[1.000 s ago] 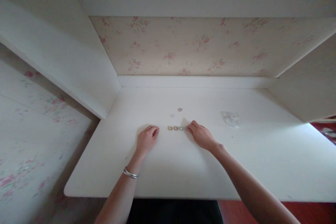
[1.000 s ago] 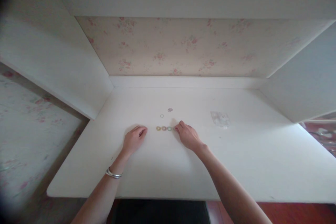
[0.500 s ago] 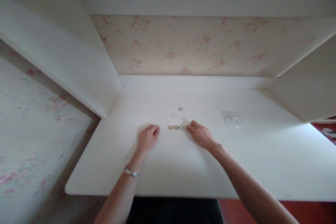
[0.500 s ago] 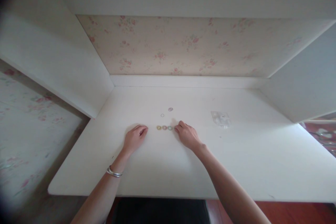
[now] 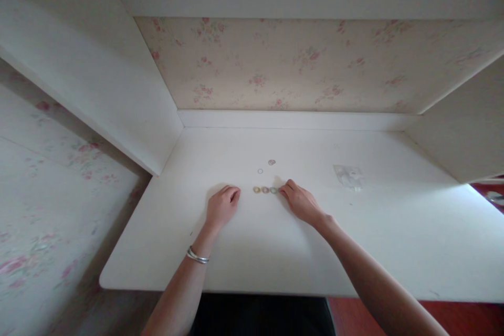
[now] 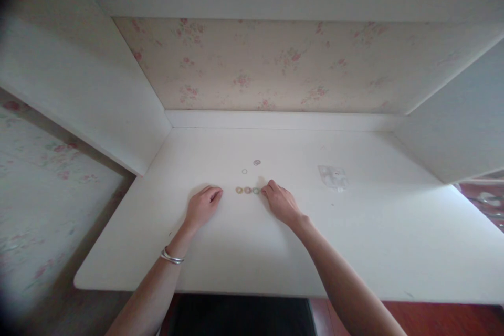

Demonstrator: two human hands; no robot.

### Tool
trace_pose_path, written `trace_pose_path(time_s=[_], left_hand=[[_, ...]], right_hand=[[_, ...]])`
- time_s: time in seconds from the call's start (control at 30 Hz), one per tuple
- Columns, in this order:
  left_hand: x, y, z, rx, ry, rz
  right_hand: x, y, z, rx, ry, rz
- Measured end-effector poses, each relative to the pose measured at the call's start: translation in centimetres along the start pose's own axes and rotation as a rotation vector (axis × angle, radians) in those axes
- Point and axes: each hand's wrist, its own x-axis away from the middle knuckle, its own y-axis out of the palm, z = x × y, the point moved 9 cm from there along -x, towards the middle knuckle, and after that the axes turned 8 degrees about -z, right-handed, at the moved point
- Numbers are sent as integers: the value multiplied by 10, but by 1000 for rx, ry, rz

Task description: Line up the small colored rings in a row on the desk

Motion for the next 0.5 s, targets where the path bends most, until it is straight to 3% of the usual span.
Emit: trace_pose_path(time_s=[0.27,0.5], left_hand=[[-1,1,0,-39,-8,-8],[2,1,1,-34,11,-4]], right_hand=[[1,-3,2,-18,12,-2],[8,-13,15,-116,89,147]])
